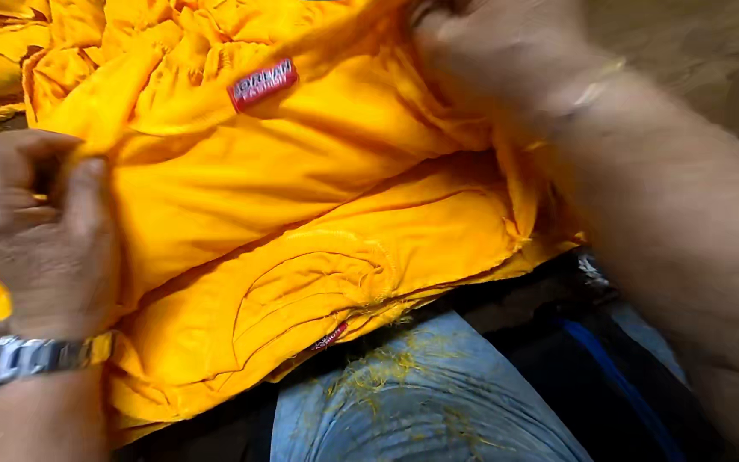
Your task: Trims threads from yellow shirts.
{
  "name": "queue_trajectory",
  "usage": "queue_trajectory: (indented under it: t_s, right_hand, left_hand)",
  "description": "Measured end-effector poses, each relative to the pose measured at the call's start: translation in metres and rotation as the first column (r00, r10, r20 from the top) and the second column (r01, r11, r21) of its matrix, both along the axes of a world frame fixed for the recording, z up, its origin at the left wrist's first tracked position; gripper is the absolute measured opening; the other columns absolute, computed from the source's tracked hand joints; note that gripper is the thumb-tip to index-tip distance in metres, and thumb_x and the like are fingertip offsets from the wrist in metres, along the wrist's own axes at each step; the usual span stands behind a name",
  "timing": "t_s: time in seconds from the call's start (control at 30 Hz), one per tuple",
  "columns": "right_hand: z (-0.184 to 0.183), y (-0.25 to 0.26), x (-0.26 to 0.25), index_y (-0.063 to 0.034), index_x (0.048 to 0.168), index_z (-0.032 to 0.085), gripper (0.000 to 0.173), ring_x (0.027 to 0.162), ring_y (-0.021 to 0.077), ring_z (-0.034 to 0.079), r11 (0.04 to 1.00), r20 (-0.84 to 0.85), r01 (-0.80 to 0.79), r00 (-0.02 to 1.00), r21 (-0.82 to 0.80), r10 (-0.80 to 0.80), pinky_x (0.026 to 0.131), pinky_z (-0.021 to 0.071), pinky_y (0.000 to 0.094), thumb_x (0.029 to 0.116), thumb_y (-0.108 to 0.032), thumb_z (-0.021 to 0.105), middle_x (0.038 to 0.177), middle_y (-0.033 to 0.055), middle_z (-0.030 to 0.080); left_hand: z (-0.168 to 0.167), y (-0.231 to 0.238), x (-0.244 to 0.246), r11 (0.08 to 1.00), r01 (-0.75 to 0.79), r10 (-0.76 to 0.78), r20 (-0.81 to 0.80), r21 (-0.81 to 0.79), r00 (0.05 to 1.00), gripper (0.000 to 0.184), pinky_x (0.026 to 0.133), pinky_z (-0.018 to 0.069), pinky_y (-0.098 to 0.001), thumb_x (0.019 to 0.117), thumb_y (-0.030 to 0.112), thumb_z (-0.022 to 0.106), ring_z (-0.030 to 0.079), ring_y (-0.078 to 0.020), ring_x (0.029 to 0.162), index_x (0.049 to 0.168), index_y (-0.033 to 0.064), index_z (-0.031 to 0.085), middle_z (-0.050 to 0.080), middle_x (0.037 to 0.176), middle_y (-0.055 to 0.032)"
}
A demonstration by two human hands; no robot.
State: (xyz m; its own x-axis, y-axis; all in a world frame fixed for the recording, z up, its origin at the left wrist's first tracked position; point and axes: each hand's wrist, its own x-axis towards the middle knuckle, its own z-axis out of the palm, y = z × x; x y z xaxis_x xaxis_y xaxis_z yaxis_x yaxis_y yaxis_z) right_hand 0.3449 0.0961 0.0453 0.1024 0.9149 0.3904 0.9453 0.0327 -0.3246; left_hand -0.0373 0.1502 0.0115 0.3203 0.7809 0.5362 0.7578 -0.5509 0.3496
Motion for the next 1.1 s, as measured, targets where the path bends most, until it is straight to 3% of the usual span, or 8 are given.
queue_trajectory:
  t_s: [0.13,0.27,0.4,0.57,0.7,0.83,0.97,1.1]
  right_hand:
    - [-0.057,0.029,-0.004,0.0000,0.113,0.063,0.024,0.093,0.0493,0.068,0.996,0.082,-0.080,0.993,-0.039,0.083,0.075,0.0493,0.0669,0.0944,-0.015,0.057,0.095,0.0264,0.068]
    - [-0.047,0.001,0.001,-0.0039,0.095,0.064,0.023,0.069,0.0214,0.057,0.924,-0.027,-0.335,0.938,0.184,0.346,0.063,0.0450,0.0424,0.0955,-0.026,0.062,0.077,0.0082,0.060]
    - [-0.038,-0.078,0.008,-0.0197,0.078,0.059,0.044,0.054,0.0021,0.046,0.723,-0.124,-0.686,0.727,-0.088,0.675,0.046,0.0365,0.0240,0.0792,-0.061,0.074,0.063,-0.0101,0.049]
    - [-0.070,-0.130,0.021,-0.0109,0.083,0.060,0.008,0.056,0.0195,0.056,0.776,0.154,-0.615,0.760,-0.142,0.631,0.044,0.0398,0.0384,0.0871,-0.017,0.059,0.070,0.0014,0.055]
    - [-0.045,-0.133,0.036,-0.0145,0.076,0.058,0.011,0.052,0.0103,0.049,0.753,0.090,-0.651,0.748,-0.100,0.658,0.044,0.0372,0.0317,0.0870,-0.017,0.059,0.063,-0.0050,0.049]
    - [-0.036,-0.149,0.054,-0.0183,0.072,0.057,0.013,0.050,0.0048,0.046,0.756,0.053,-0.640,0.758,-0.135,0.651,0.042,0.0351,0.0272,0.0845,-0.019,0.061,0.060,-0.0090,0.047]
    - [-0.070,-0.166,0.052,-0.0178,0.081,0.062,0.004,0.054,0.0105,0.055,0.777,0.073,-0.585,0.786,-0.232,0.614,0.045,0.0440,0.0344,0.0836,-0.015,0.062,0.065,-0.0069,0.053]
    - [-0.072,-0.180,0.048,-0.0165,0.085,0.066,0.004,0.059,-0.0024,0.052,0.804,-0.289,-0.590,0.784,-0.075,0.549,0.049,0.0420,0.0165,0.0868,-0.019,0.064,0.069,-0.0108,0.057]
  left_hand:
    - [-0.021,0.008,0.010,0.993,0.020,-0.003,-0.136,0.119,0.991,0.030,0.096,0.0488,-0.0547,0.0978,0.019,0.063,0.061,-0.0430,0.110,0.118,-0.0034,0.065,0.061,0.119,-0.0306]
    - [-0.003,-0.049,0.014,0.961,0.277,-0.274,-0.090,0.015,0.957,0.028,0.094,0.0510,-0.0401,0.0999,0.023,0.064,0.061,-0.0253,0.111,0.114,-0.0008,0.065,0.063,0.118,-0.0165]
    - [-0.006,-0.109,0.000,0.840,0.470,-0.504,-0.067,-0.272,0.861,0.041,0.089,0.0521,-0.0334,0.0848,0.049,0.078,0.060,-0.0123,0.106,0.108,0.0167,0.070,0.064,0.110,0.0005]
    - [-0.025,-0.129,-0.026,0.848,0.439,-0.461,-0.003,-0.297,0.888,0.019,0.082,0.0519,-0.0262,0.0971,0.038,0.068,0.061,-0.0074,0.094,0.097,0.0190,0.070,0.065,0.096,0.0056]
    - [0.002,-0.132,-0.022,0.767,0.517,-0.579,-0.063,-0.381,0.813,0.023,0.075,0.0511,-0.0254,0.0998,0.036,0.062,0.060,-0.0065,0.084,0.087,0.0177,0.068,0.063,0.084,0.0063]
    - [0.027,-0.153,-0.023,0.668,0.473,-0.675,-0.201,-0.574,0.710,0.027,0.069,0.0490,-0.0421,0.1011,0.030,0.064,0.061,-0.0266,0.081,0.091,0.0061,0.070,0.063,0.083,-0.0113]
    - [-0.011,-0.170,-0.005,0.812,0.430,-0.545,-0.248,-0.395,0.801,0.026,0.073,0.0513,-0.0414,0.0990,0.039,0.064,0.062,-0.0227,0.084,0.100,0.0150,0.073,0.064,0.088,-0.0064]
    - [-0.011,-0.177,0.050,0.813,0.482,-0.514,-0.012,-0.327,0.858,0.033,0.088,0.0542,-0.0331,0.1040,0.034,0.058,0.064,-0.0137,0.104,0.124,0.0089,0.066,0.068,0.112,-0.0046]
